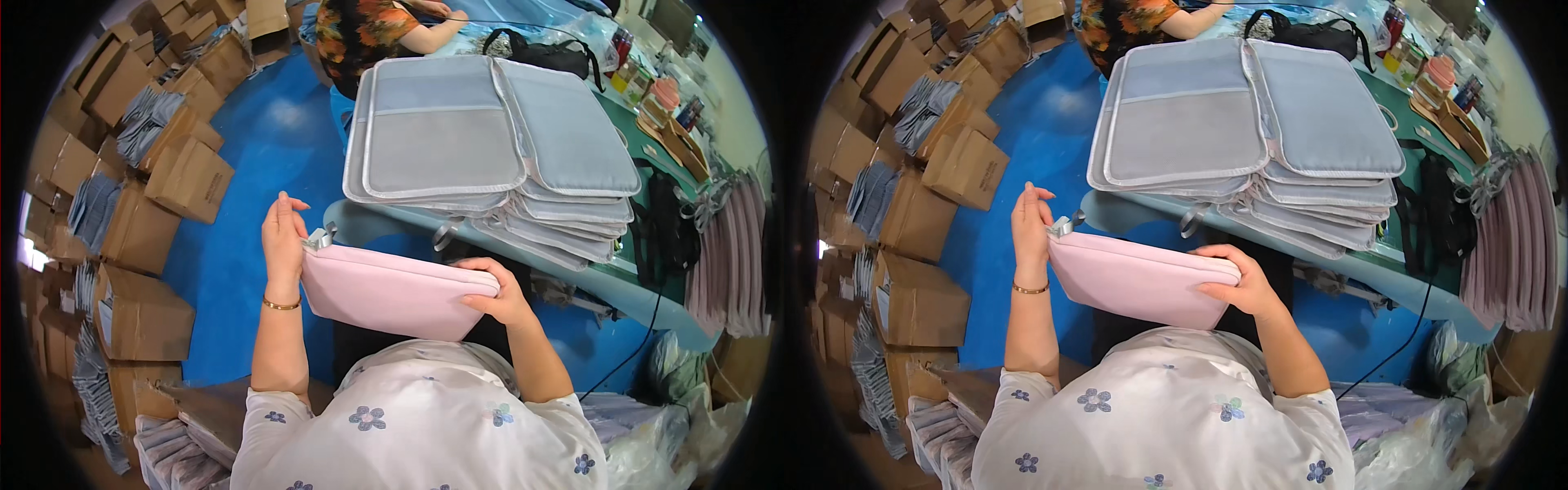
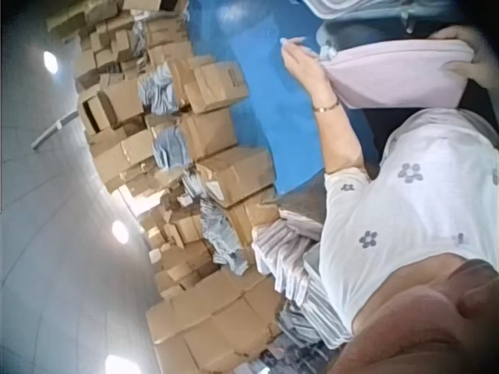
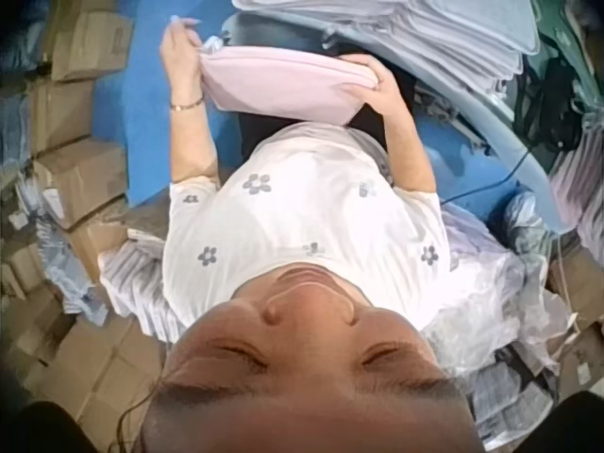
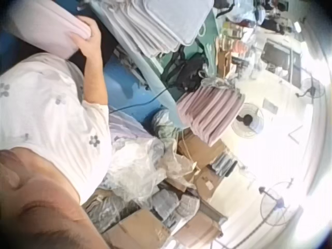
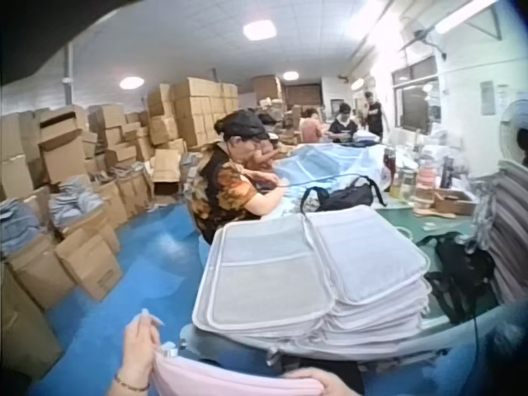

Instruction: Trimming loose threads from finished fabric or leather pouches using small scissors.

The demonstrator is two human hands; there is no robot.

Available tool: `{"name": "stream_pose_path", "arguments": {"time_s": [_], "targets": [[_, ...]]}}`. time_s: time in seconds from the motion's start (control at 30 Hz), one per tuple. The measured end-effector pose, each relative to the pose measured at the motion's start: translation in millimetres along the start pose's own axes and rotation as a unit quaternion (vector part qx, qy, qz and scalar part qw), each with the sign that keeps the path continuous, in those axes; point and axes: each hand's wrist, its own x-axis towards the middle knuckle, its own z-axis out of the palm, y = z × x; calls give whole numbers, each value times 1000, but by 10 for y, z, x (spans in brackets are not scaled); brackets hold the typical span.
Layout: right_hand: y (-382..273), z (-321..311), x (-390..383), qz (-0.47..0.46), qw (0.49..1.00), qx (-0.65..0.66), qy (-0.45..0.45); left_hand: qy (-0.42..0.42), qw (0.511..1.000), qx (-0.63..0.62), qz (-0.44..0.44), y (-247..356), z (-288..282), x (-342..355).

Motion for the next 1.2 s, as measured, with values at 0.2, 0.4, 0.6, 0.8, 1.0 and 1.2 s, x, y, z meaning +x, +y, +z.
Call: {"name": "stream_pose_path", "arguments": {"time_s": [0.2, 0.4, 0.6, 0.8, 1.0, 1.2], "targets": [[-635, -235, -349, -169, 955, 35, 240, 153, 908, -25, 390, 789, -196, -448], [-1260, -594, -513, -428, 756, 69, 490, -72, 909, -280, 300, 747, 53, -639], [-998, -89, 77, -420, 668, -601, 128, -307, 868, -367, -135, 209, 695, -747], [-615, -99, 70, -363, 677, -620, 159, -333, 864, -313, -211, 76, 868, -729], [-650, -109, 28, -347, 684, -624, 148, -292, 868, -351, -196, 73, 869, -689], [-675, -136, -55, -321, 690, -625, 176, -241, 852, -421, -197, 10, 883, -530]]}}
